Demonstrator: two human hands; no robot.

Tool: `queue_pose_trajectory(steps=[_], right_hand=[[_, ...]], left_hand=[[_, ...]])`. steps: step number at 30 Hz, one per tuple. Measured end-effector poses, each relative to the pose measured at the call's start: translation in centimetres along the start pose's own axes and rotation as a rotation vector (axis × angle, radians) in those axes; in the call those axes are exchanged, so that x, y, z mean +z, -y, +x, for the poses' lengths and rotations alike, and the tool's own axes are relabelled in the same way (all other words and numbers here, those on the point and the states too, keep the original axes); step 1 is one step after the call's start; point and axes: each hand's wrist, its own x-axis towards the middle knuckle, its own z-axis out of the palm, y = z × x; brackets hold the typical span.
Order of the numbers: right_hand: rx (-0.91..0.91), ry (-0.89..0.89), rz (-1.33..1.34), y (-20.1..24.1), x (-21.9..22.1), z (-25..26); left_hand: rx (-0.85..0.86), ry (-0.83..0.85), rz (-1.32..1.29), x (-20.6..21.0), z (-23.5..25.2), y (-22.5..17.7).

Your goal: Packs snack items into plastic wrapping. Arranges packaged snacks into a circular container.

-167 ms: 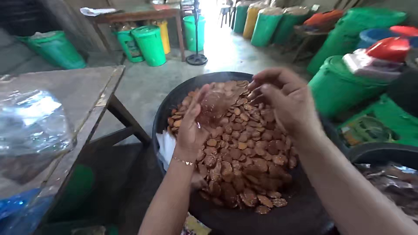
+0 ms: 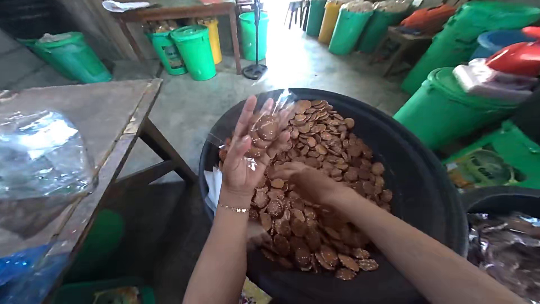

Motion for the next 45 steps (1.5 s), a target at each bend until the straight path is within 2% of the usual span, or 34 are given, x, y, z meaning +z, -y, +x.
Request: queue_pose_trajectory(steps=[3,5,8,10,13,15,17,19,21,24,27,28,31,34,36,38,39,41,42,45], right_hand=[[-0.188,0.024,-0.171,-1.4,4.3,2.9],[-0.188,0.049,-0.21,-1.6,5.5,4.6],[-0.223,-0.046,-0.207,-2.0,5.6,5.4],[-0.168,-0.083,-0.135,-1.8,4.2,4.7],[0.094,-0.159,-0.068,-2.7,3.0,3.5],[0.246,-0.037,-0.087,-3.1,2.4,3.2],[0.304,0.106,-0.064,-3.2,2.9,3.1],[0.344,0.146,-0.048,-2.7,3.6,3.1],[0.343,0.146,-0.06,-2.3,3.6,3.4],[0.239,0.17,-0.171,-1.8,2.9,3.6],[0.031,-0.03,-0.259,-2.5,4.0,2.1],[0.015,-0.042,-0.262,-2.5,4.3,1.6],[0.108,0.112,-0.261,-2.4,4.6,0.8],[0.277,0.286,-0.197,-1.2,2.7,1.7],[0.311,0.22,-0.057,-0.1,1.5,2.7],[0.255,0.128,0.101,1.0,1.2,4.0],[0.19,0.104,0.1,1.4,1.4,4.9],[0.054,0.107,-0.065,1.6,2.2,6.9],[0.041,0.129,-0.14,1.7,2.6,7.8],[0.224,0.104,-0.042,2.4,2.4,9.4]], left_hand=[[0.063,-0.039,-0.004,-0.3,0.0,-0.1],[0.094,-0.028,0.005,-0.8,0.0,-0.3],[0.096,-0.043,-0.036,-0.8,0.0,-0.6],[0.095,-0.051,-0.043,-0.7,0.1,-0.8],[0.105,-0.071,-0.037,-0.5,0.1,-0.7],[0.098,-0.069,-0.03,-0.4,0.2,-0.6],[0.08,-0.065,-0.029,-0.3,0.2,-0.5],[0.069,-0.068,-0.037,-0.2,0.3,-0.5],[0.069,-0.069,-0.044,-0.2,0.2,-0.6],[0.084,-0.071,-0.058,-0.3,0.1,-0.8],[0.096,-0.091,-0.075,-0.5,0.2,-1.0],[0.099,-0.099,-0.075,-0.5,0.2,-1.0],[0.1,-0.1,-0.068,-0.2,0.3,-1.0],[0.094,-0.087,-0.04,-0.2,0.3,-0.9],[0.102,-0.089,-0.04,-0.4,0.3,-0.8],[0.105,-0.098,-0.024,-0.6,0.3,-0.7],[0.102,-0.108,-0.003,-0.6,0.3,-0.7],[0.097,-0.137,0.03,-0.7,0.4,-0.7],[0.097,-0.161,0.029,-0.7,0.4,-0.6],[0.088,-0.177,-0.003,-1.0,0.5,-0.3]])
